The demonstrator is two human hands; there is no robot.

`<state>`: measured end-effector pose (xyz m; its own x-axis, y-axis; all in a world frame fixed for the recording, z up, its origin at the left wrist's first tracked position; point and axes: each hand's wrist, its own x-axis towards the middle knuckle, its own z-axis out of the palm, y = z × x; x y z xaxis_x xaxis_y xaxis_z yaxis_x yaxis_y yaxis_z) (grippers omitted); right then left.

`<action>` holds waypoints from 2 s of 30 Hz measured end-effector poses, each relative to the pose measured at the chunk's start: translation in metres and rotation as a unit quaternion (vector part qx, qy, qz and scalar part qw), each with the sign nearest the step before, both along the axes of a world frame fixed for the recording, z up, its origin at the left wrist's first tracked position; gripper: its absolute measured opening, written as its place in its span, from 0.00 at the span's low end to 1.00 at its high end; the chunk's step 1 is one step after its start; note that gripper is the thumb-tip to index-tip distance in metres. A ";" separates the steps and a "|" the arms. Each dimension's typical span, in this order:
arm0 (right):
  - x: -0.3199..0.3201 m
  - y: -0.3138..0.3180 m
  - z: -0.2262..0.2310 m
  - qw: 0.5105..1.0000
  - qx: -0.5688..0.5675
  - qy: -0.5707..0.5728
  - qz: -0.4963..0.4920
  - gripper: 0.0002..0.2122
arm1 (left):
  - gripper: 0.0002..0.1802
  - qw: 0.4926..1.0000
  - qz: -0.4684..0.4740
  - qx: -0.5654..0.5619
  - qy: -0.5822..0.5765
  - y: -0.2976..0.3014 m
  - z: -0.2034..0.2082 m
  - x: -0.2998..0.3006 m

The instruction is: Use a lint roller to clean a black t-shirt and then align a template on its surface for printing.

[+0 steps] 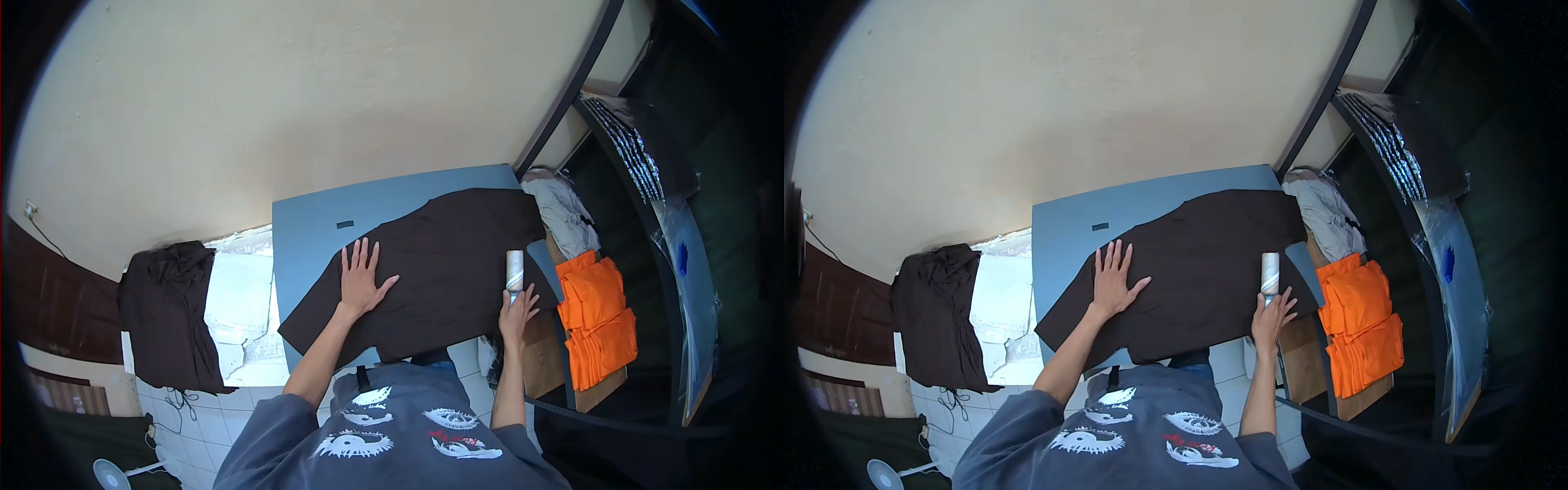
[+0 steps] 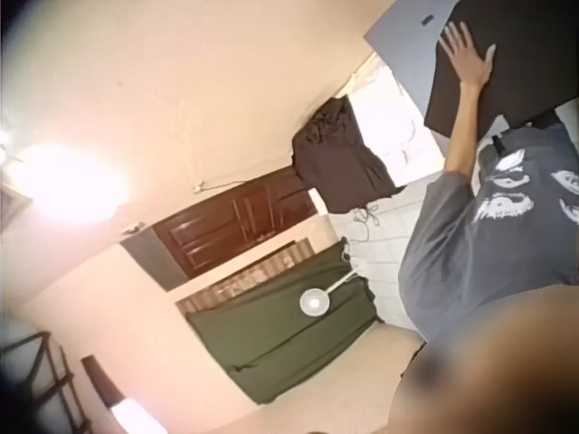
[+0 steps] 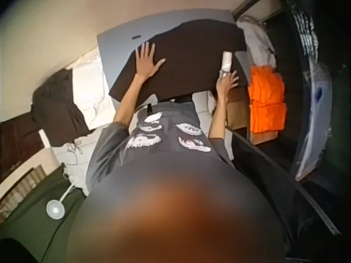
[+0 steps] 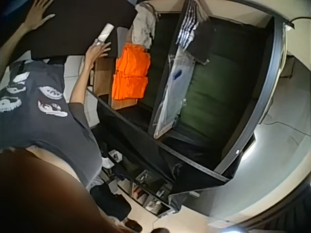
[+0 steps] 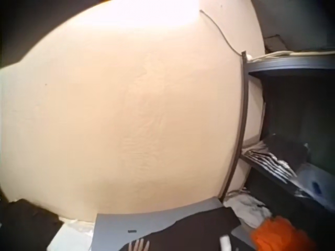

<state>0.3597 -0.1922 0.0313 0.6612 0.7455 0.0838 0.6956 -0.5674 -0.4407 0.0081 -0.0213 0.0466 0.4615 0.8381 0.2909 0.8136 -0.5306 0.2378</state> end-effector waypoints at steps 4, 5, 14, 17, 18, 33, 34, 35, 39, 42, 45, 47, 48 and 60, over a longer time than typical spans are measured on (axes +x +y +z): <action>0.004 0.025 -0.005 0.999 -0.036 -0.024 -0.008 0.25 | 0.49 1.000 0.023 -0.008 -0.002 -0.016 0.013 -0.024; -0.009 0.040 0.005 0.998 -0.068 -0.016 0.000 0.26 | 0.49 0.999 0.044 -0.012 -0.003 -0.020 0.015 -0.031; -0.089 0.155 0.000 0.931 0.004 -0.008 0.365 0.25 | 0.50 0.958 0.276 -0.060 0.047 -0.136 0.014 -0.102; -0.115 0.177 0.007 0.839 0.034 0.028 0.542 0.24 | 0.54 0.944 0.310 -0.105 0.042 -0.186 0.018 -0.098; -0.123 0.177 0.012 0.821 0.035 0.029 0.568 0.24 | 0.57 0.934 0.324 -0.142 0.051 -0.200 0.018 -0.096; 0.008 0.129 0.048 0.955 0.207 0.094 0.190 0.17 | 0.23 0.973 0.135 -0.062 -0.175 -0.071 0.055 -0.084; 0.024 0.135 0.047 0.967 0.185 0.072 0.158 0.17 | 0.25 0.981 0.104 -0.059 -0.155 -0.049 0.052 -0.079; 0.039 0.145 0.040 0.977 0.163 0.052 0.125 0.17 | 0.27 0.987 0.074 -0.054 -0.134 -0.029 0.047 -0.073; 0.083 0.180 0.016 0.978 0.195 0.035 0.060 0.18 | 0.33 0.991 0.041 -0.085 -0.094 0.021 0.020 -0.056; 0.088 0.207 0.013 0.979 0.189 0.031 0.063 0.19 | 0.41 0.994 0.092 -0.053 0.019 0.033 -0.003 -0.050; 0.101 0.222 0.005 0.980 0.194 0.008 0.049 0.20 | 0.45 0.982 0.160 -0.064 0.072 0.033 0.004 -0.038; 0.102 0.232 -0.004 0.979 0.200 0.011 0.043 0.20 | 0.48 0.975 0.197 -0.058 0.080 0.040 0.005 -0.050; 0.107 0.236 -0.007 0.979 0.198 0.014 0.034 0.21 | 0.49 0.970 0.220 -0.066 0.083 0.044 0.004 -0.055; 0.061 0.231 0.067 0.981 0.140 0.111 0.078 0.18 | 0.28 0.997 0.055 0.003 -0.058 0.047 0.031 0.019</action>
